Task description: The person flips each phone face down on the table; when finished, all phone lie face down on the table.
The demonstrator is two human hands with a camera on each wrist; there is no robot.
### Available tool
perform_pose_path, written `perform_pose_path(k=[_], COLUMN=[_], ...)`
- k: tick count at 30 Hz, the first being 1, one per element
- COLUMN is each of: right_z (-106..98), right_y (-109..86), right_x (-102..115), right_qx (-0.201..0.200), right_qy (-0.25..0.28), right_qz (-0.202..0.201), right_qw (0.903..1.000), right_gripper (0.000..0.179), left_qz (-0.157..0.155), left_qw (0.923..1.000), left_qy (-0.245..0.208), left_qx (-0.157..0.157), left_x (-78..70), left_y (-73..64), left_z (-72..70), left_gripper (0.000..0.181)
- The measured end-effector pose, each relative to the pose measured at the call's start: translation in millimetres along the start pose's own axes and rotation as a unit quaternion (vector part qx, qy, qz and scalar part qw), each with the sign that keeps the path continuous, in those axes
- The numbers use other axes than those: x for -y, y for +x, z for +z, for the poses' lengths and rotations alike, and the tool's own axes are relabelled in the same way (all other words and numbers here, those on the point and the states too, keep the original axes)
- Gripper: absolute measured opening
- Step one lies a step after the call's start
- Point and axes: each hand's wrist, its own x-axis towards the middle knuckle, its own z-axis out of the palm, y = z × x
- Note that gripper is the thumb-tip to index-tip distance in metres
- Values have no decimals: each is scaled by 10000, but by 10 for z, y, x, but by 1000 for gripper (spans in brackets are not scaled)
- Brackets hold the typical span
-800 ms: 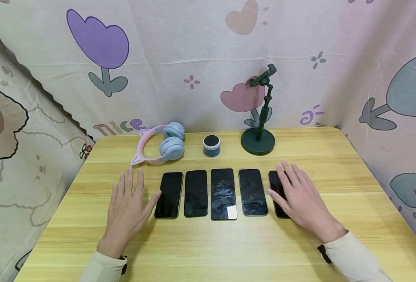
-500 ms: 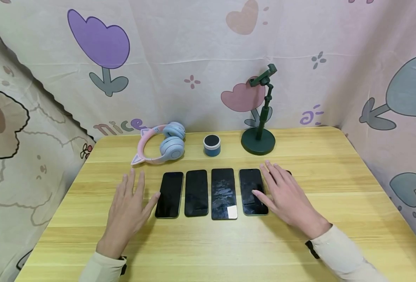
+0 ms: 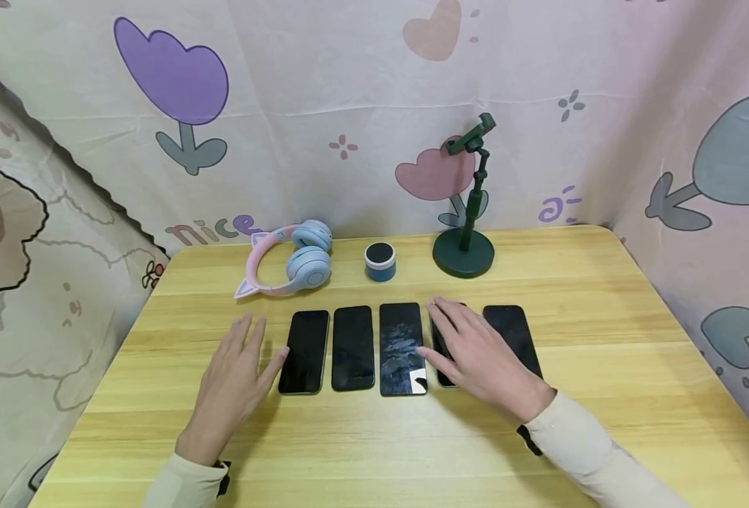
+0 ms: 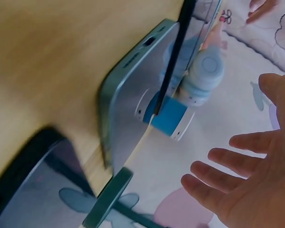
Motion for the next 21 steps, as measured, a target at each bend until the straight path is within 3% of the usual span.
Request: perform_pose_path(k=[10, 21], right_z=[50, 124], right_y=[206, 428], right_x=[196, 457], right_qx=[505, 1104], right_qy=[791, 1556], right_qz=[-24, 118], right_qw=[9956, 9816], right_gripper=[71, 70], left_qz=[-115, -112], left_qw=[9997, 9993], left_qy=[-202, -364], left_qx=[85, 11], left_x=[-4, -6], left_y=[35, 61], left_z=[15, 40], left_gripper=[68, 60])
